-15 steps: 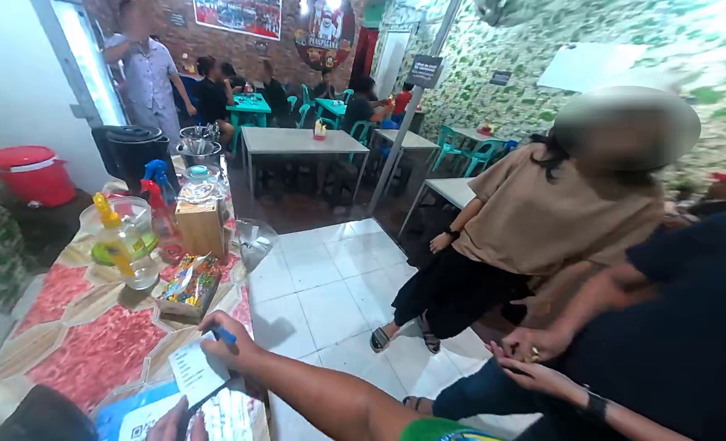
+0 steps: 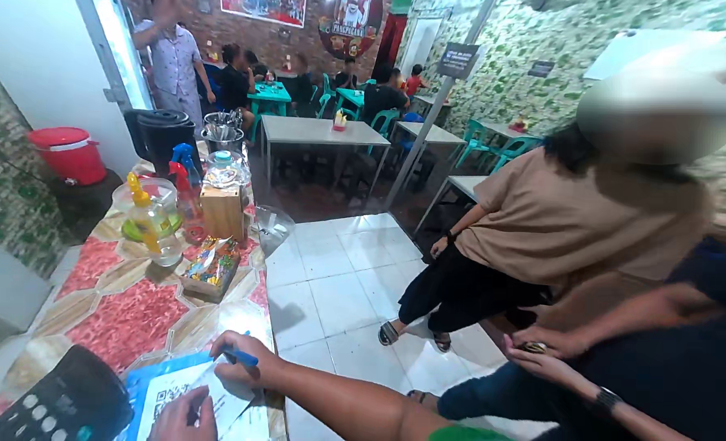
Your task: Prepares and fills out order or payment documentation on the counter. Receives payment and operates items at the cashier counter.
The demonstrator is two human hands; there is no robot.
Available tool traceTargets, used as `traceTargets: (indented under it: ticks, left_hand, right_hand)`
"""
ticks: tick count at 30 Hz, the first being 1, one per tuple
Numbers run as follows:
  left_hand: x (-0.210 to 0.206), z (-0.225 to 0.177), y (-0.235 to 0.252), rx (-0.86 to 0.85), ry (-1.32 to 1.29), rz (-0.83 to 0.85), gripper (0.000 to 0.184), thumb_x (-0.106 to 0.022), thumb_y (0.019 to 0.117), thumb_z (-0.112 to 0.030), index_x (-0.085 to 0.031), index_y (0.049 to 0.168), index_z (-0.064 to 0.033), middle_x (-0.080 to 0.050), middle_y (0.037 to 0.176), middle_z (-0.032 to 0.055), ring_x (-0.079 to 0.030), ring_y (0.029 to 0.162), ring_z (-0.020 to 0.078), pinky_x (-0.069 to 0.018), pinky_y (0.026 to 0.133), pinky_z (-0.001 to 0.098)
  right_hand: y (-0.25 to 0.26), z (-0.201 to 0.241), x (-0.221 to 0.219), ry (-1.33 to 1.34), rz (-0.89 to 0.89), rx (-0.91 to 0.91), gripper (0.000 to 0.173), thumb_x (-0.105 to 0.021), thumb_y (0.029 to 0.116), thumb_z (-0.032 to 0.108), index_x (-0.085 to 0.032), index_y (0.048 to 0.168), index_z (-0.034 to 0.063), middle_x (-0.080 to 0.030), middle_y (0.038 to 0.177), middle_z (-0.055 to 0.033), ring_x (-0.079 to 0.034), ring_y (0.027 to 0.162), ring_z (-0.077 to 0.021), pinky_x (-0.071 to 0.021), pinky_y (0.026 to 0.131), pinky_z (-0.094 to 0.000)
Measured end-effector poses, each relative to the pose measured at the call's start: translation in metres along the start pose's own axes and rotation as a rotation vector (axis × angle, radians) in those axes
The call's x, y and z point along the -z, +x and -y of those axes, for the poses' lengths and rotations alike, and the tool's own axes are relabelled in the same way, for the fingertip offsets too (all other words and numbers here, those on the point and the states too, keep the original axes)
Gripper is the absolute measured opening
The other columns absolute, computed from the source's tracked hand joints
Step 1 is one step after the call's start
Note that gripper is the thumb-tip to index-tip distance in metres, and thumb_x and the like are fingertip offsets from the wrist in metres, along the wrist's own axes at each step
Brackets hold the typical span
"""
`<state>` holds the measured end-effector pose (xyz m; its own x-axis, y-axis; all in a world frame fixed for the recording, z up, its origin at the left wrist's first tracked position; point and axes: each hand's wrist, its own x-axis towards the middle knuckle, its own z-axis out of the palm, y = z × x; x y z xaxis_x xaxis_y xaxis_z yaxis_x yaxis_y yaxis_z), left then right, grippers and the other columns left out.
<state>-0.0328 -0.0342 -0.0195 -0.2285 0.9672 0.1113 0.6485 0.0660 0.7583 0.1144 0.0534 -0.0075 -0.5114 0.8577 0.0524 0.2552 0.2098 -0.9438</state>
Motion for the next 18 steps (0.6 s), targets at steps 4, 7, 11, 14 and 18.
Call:
traceTargets:
  ticks: [4, 7, 11, 14, 18]
  left_hand:
    - [-0.003, -0.004, 0.0, 0.013, 0.073, -0.026, 0.02, -0.069, 0.0916, -0.011, -0.075, 0.106, 0.001, -0.069, 0.11, 0.0282, -0.062, 0.11, 0.0525, -0.0386, 0.093, 0.0771]
    - [0.01, -0.008, -0.001, 0.114, 0.131, 0.038, 0.022, -0.066, 0.0942, -0.01, -0.074, 0.112, -0.0014, -0.069, 0.116, 0.0259, -0.061, 0.116, 0.0497, -0.0384, 0.098, 0.0747]
    - [0.007, -0.004, 0.005, 0.148, 0.139, 0.074, 0.029, -0.064, 0.0948, -0.01, -0.073, 0.122, -0.0116, -0.07, 0.125, 0.0153, -0.057, 0.126, 0.0425, -0.0357, 0.103, 0.07]
    - [0.005, 0.0, 0.005, 0.147, 0.127, 0.094, 0.034, -0.065, 0.0943, -0.011, -0.071, 0.128, -0.0151, -0.068, 0.131, 0.0121, -0.054, 0.132, 0.0389, -0.0324, 0.107, 0.0689]
    - [0.002, 0.005, 0.005, 0.178, 0.139, 0.069, 0.036, -0.07, 0.0922, -0.018, -0.072, 0.128, -0.0174, -0.068, 0.13, 0.0111, -0.053, 0.133, 0.0389, -0.0297, 0.108, 0.0698]
  right_hand:
    - [-0.002, -0.005, -0.002, 0.169, -0.184, 0.058, 0.029, -0.058, 0.0951, -0.003, -0.058, 0.121, -0.0163, -0.069, 0.103, -0.0195, -0.065, 0.088, -0.0148, -0.0547, 0.081, -0.0291]
    - [0.004, -0.01, -0.006, 0.516, -0.257, -0.13, 0.038, -0.029, 0.1102, 0.016, -0.052, 0.128, -0.0085, -0.065, 0.097, -0.0054, -0.063, 0.078, -0.0071, -0.055, 0.07, -0.0243]
    - [0.009, -0.031, -0.006, 0.655, -0.293, -0.133, 0.047, -0.019, 0.1084, 0.022, -0.046, 0.14, -0.0014, -0.071, 0.095, -0.006, -0.067, 0.076, -0.013, -0.057, 0.073, -0.0314]
    - [0.006, -0.036, -0.005, 0.69, -0.26, -0.139, 0.038, -0.026, 0.1058, 0.019, -0.054, 0.128, 0.0043, -0.072, 0.099, -0.0054, -0.068, 0.078, -0.0119, -0.0566, 0.073, -0.0294]
    - [0.003, -0.034, -0.007, 0.628, -0.248, -0.119, 0.034, -0.038, 0.1055, 0.016, -0.07, 0.106, 0.0041, -0.074, 0.095, -0.004, -0.068, 0.08, -0.0099, -0.058, 0.076, -0.0278]
